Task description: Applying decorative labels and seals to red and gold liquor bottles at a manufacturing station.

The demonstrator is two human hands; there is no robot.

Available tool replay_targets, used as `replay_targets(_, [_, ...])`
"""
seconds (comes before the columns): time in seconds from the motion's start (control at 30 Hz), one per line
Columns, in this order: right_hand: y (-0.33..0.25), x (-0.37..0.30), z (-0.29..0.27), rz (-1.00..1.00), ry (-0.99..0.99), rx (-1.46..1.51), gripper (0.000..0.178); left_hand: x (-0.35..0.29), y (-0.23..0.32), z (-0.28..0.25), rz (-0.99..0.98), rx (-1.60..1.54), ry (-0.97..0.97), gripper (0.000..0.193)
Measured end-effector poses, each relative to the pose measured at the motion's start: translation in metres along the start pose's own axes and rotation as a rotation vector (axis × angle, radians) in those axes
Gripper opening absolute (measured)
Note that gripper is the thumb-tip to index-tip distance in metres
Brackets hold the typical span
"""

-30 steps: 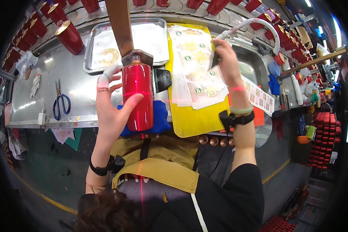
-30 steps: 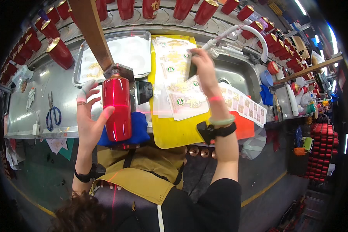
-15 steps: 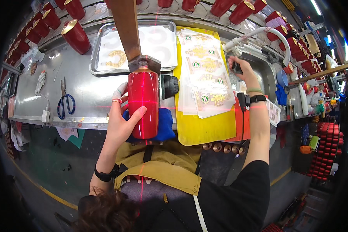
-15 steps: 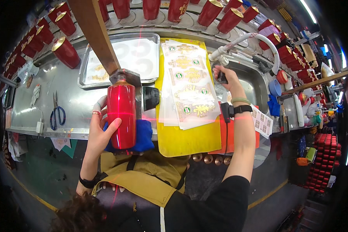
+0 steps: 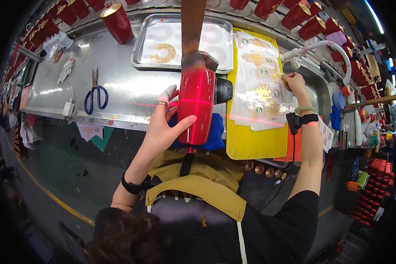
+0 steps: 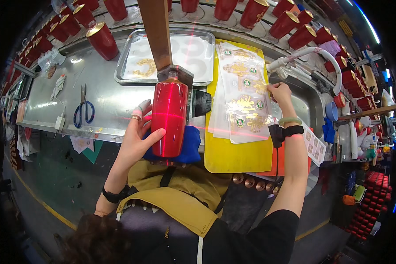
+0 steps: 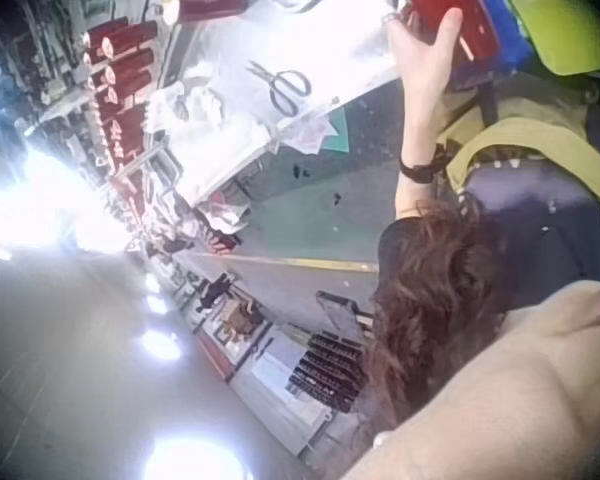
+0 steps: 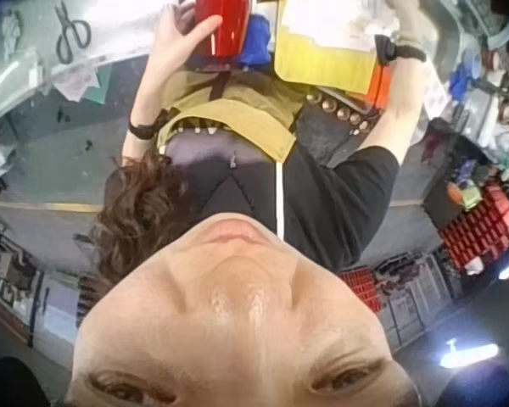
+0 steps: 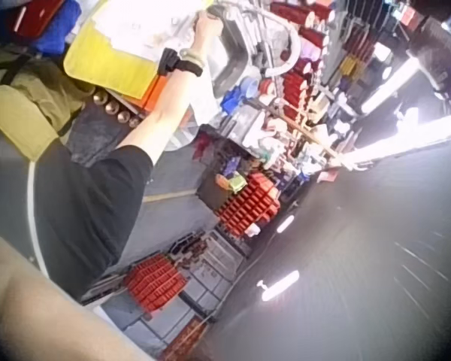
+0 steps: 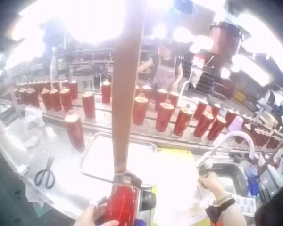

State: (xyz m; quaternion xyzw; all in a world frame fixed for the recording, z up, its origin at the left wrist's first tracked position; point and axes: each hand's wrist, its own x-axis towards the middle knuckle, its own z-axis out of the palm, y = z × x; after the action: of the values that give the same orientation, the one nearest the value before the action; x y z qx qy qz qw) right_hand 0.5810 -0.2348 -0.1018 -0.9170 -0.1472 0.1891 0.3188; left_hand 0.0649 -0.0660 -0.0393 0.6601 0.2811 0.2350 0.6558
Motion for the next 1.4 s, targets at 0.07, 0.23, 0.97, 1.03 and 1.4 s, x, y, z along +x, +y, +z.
replay_targets(0.07, [-0.017, -0.024, 0.0, -0.278, 0.194, -0.146, 0.025, -0.002, 0.001, -0.002, 0.012, 0.04, 0.004, 0.099])
replay_targets(0.23, [-0.105, -0.131, -0.003, -0.789, 0.241, -0.122, 0.015, -0.001, 0.008, 0.0, 0.041, 0.101, -0.055, 0.089])
replay_targets(0.97, [-0.241, -0.226, 0.083, -1.039, -0.405, -0.082, 0.033, 0.01, 0.014, 0.0, -0.235, 0.0, -0.212, 0.106])
replay_targets(1.03, [-0.234, -0.218, 0.091, -1.086, -0.101, -0.047, 0.032, 0.006, 0.013, 0.004, -0.144, -0.151, -0.207, 0.109])
replay_targets(1.4, [-0.175, -0.259, 0.14, -0.269, -0.404, 0.832, 0.053, 0.01, 0.008, 0.002, -0.163, -0.143, -0.163, 0.106])
